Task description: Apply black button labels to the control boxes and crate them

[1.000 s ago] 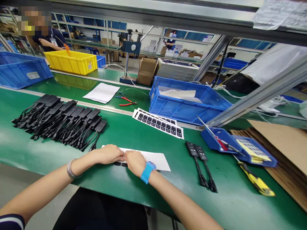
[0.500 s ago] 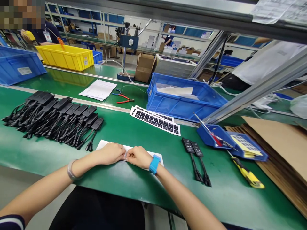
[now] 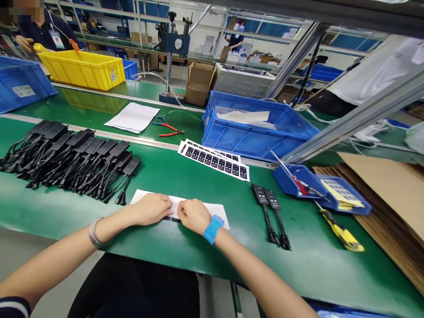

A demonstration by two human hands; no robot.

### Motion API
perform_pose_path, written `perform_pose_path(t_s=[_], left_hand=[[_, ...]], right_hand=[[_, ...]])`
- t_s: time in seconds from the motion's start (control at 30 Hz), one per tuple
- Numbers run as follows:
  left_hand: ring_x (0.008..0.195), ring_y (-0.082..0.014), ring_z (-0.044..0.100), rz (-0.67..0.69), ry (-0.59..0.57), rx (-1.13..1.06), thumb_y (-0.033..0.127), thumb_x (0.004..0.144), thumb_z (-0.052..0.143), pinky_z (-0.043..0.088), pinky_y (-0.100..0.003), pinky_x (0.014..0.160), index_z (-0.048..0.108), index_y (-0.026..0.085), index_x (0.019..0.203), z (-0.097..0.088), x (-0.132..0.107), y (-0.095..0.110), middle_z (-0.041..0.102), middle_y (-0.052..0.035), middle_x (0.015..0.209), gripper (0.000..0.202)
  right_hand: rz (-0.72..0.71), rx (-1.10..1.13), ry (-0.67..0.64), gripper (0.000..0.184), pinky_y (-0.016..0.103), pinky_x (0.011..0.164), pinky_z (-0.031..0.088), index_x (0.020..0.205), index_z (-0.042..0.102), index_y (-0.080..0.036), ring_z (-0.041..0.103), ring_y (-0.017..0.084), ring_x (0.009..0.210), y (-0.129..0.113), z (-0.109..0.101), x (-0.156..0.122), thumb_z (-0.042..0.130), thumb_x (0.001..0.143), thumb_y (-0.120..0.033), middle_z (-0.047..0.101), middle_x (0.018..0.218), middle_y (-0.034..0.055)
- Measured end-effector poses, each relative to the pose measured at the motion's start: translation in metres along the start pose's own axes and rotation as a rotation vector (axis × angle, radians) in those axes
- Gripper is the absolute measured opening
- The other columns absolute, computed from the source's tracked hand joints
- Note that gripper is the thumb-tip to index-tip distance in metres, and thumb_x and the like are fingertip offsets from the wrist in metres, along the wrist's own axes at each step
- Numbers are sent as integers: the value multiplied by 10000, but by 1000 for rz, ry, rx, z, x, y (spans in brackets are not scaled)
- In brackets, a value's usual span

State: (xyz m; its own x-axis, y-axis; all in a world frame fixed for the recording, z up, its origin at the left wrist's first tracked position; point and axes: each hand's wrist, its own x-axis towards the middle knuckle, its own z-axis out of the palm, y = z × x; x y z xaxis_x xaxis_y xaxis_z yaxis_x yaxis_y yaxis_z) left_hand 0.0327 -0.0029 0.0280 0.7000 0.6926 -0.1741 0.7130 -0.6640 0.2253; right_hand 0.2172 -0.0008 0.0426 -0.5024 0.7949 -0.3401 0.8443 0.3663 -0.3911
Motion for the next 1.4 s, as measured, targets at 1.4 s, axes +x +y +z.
perform_pose_path(t_s=[1.4], left_hand=[[803, -302, 710, -23, -101, 27, 404, 959, 492, 518, -348, 668, 681, 152, 935, -5, 34, 8, 736, -145, 886, 316]], right_hand=[[-1, 17, -95, 137, 241, 604, 389, 691, 641, -192, 603, 163, 640, 79, -31, -24, 555, 795, -170, 675, 692, 26]])
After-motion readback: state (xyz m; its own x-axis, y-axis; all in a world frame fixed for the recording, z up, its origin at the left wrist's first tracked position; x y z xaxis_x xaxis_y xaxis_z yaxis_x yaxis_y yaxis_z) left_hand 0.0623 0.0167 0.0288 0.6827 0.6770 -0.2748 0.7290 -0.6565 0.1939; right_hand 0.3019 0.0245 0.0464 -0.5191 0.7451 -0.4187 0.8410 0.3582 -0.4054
